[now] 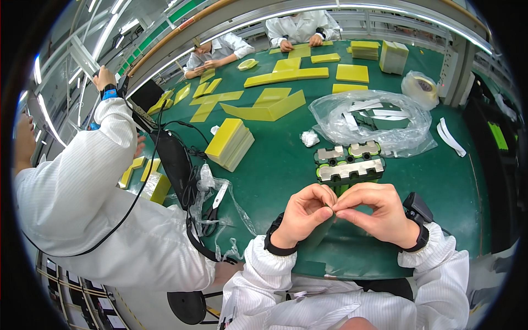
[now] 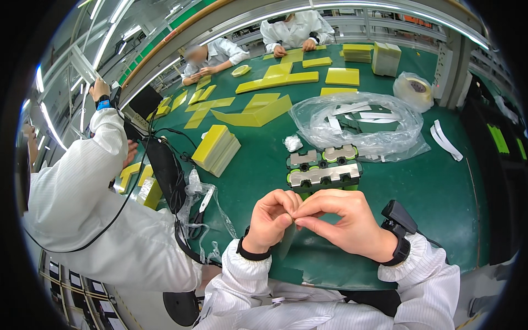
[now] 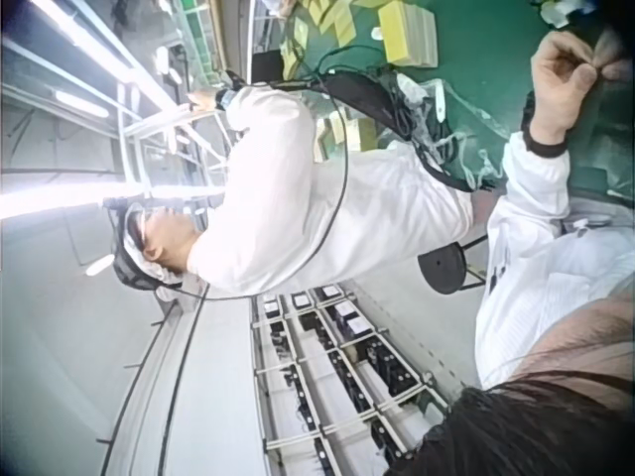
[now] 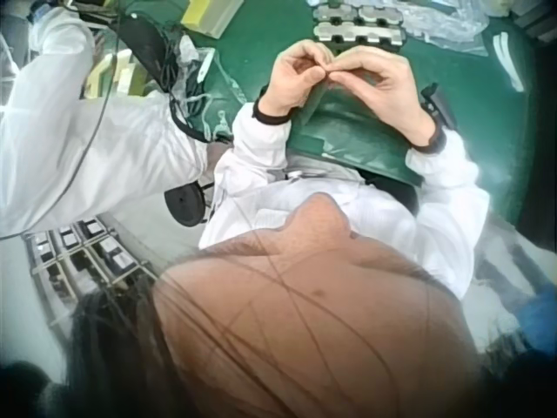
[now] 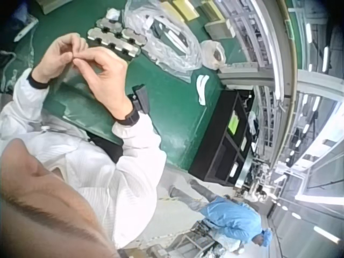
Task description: Manually assembling and inspecting lithium-ion battery packs by applying adhesive strips and organizing them into trays.
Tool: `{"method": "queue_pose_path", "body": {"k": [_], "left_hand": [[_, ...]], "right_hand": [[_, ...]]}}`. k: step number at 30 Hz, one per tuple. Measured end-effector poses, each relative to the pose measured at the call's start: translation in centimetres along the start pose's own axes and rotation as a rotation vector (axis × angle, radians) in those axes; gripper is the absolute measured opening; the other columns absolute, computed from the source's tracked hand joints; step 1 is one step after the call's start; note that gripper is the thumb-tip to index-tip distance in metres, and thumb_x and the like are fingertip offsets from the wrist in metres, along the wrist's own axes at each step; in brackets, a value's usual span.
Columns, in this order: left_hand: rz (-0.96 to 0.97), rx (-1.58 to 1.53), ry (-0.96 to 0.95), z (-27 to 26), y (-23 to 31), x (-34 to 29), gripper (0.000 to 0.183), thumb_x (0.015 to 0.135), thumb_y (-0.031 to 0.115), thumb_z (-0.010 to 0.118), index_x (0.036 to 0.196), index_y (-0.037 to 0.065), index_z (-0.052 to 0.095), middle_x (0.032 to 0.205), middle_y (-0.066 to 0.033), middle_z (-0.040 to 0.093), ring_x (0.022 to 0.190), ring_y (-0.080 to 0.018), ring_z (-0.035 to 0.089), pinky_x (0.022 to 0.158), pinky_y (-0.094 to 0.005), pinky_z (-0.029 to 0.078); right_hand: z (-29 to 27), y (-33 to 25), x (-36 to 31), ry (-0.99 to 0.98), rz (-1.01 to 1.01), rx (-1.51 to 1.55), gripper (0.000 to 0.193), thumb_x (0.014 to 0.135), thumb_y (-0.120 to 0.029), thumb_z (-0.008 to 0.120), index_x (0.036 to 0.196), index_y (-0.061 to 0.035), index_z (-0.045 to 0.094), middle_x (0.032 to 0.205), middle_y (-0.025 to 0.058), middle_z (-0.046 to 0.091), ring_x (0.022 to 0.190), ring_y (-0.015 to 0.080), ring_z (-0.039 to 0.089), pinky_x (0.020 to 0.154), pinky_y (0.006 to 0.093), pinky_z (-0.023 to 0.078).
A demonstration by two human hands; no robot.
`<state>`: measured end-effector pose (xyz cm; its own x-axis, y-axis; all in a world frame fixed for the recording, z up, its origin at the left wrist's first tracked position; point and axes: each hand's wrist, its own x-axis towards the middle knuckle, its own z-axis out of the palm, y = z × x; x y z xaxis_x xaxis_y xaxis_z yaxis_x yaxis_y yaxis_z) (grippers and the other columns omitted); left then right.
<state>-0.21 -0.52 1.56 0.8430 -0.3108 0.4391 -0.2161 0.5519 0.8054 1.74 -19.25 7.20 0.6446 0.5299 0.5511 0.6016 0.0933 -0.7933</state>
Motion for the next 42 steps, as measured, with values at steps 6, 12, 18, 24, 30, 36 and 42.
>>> {"method": "queue_pose_path", "body": {"k": [6,12,18,24,30,36,42], "left_hand": [[0.011,0.008,0.0,0.1,0.1,0.0,0.015,0.088,0.012,0.065,0.091,0.003,0.053,0.09,-0.0064,0.055,0.083,-0.013,0.052,0.075,-0.0263,0.043],[0.027,0.033,-0.023,0.1,-0.2,-0.2,0.014,0.088,0.009,0.063,0.093,0.003,0.052,0.092,-0.0061,0.054,0.083,-0.0122,0.051,0.074,-0.0261,0.044],[0.001,0.008,-0.042,0.2,0.1,-0.3,0.013,0.088,0.008,0.062,0.093,0.003,0.051,0.091,-0.006,0.053,0.084,-0.0123,0.051,0.074,-0.0267,0.045],[0.002,-0.001,-0.077,0.0,0.1,0.0,0.014,0.089,0.01,0.063,0.091,0.003,0.051,0.09,-0.0063,0.053,0.082,-0.0136,0.051,0.072,-0.0269,0.046],[-0.011,-0.006,-0.084,0.0,0.1,-0.1,0.016,0.088,0.012,0.065,0.091,0.003,0.052,0.089,-0.0066,0.053,0.081,-0.0139,0.051,0.071,-0.027,0.046],[0.036,0.035,-0.049,0.0,0.3,-0.2,0.017,0.087,0.012,0.066,0.089,0.002,0.052,0.087,-0.0063,0.053,0.081,-0.0143,0.052,0.073,-0.0269,0.044],[0.038,0.03,-0.052,0.0,0.3,-0.2,0.016,0.087,0.01,0.066,0.089,0.002,0.052,0.087,-0.0065,0.054,0.082,-0.0149,0.052,0.074,-0.0276,0.043]], "right_hand": [[-0.1,0.0,0.2,-0.014,-0.024,0.019,0.011,0.076,0.001,0.071,0.087,-0.0014,0.07,0.082,0.0084,0.069,0.072,0.0173,0.066,0.063,0.0265,0.052],[-0.2,-0.3,-0.1,-0.013,0.02,0.026,0.01,0.076,0.001,0.071,0.085,-0.0011,0.07,0.082,0.0086,0.069,0.073,0.0176,0.066,0.065,0.0272,0.052],[-0.1,-0.2,-0.1,-0.031,0.015,0.068,0.009,0.076,0.001,0.071,0.084,0.0001,0.069,0.081,0.0092,0.068,0.073,0.0177,0.066,0.065,0.0272,0.051],[-0.1,0.3,-0.2,-0.059,0.062,0.203,0.008,0.076,0.001,0.07,0.084,0.001,0.068,0.081,0.0096,0.068,0.073,0.0172,0.065,0.065,0.0276,0.051],[-0.1,-0.2,-0.2,-0.057,0.082,0.176,0.01,0.076,0.001,0.071,0.085,0.001,0.068,0.082,0.0103,0.068,0.075,0.0182,0.066,0.067,0.028,0.053],[0.0,-0.7,-0.3,-0.025,0.001,0.03,0.011,0.075,0.001,0.071,0.086,0.0001,0.069,0.083,0.0099,0.069,0.074,0.0182,0.067,0.065,0.0271,0.054],[0.2,-0.7,-0.3,-0.011,-0.012,0.014,0.011,0.074,0.002,0.071,0.085,-0.0001,0.068,0.082,0.0094,0.069,0.072,0.0174,0.067,0.064,0.0262,0.054]]}}
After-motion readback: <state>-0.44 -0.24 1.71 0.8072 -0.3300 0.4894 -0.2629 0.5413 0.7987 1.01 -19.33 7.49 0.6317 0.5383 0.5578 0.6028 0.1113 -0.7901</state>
